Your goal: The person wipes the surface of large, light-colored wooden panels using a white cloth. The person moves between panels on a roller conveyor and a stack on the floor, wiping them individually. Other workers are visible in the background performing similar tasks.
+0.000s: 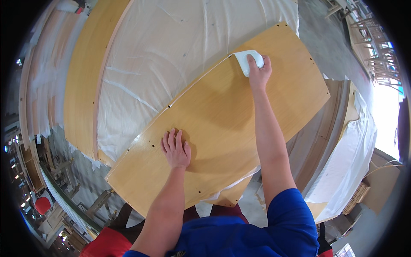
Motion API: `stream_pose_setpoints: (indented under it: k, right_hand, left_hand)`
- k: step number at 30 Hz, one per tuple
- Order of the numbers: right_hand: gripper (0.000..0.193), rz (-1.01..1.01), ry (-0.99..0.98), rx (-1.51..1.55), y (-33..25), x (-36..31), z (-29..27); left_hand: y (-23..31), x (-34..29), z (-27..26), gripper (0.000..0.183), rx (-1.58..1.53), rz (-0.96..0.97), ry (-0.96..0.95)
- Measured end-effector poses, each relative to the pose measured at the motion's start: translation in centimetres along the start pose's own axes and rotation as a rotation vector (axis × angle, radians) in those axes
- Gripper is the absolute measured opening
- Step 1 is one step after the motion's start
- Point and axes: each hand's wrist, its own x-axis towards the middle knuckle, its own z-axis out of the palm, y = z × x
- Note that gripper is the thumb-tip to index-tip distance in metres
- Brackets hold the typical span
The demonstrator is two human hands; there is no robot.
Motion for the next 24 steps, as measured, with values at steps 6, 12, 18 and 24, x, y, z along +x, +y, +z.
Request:
stream_pose_setpoints:
  k: [6,12,18,24]
  right_hand:
    - [0.027,-0.084,0.114,-0.001,0.0,4.0,-1.1]
    - [0.025,-0.162,0.209,-0.017,0.2,8.7,-2.2]
    - [0.027,-0.155,0.304,-0.078,0.3,13.5,-2.8]
    - [0.029,-0.171,0.375,-0.079,-0.1,17.2,-4.1]
  left_hand:
    - [0.1,0.0,0.0,0.048,0.012,0.009,0.007]
    - [0.1,0.1,-0.1,0.048,0.009,0.018,0.001]
    - [0.2,0.1,-0.2,0.049,0.011,0.012,-0.001]
    - [0.3,0.3,-0.3,0.049,0.024,0.028,0.005]
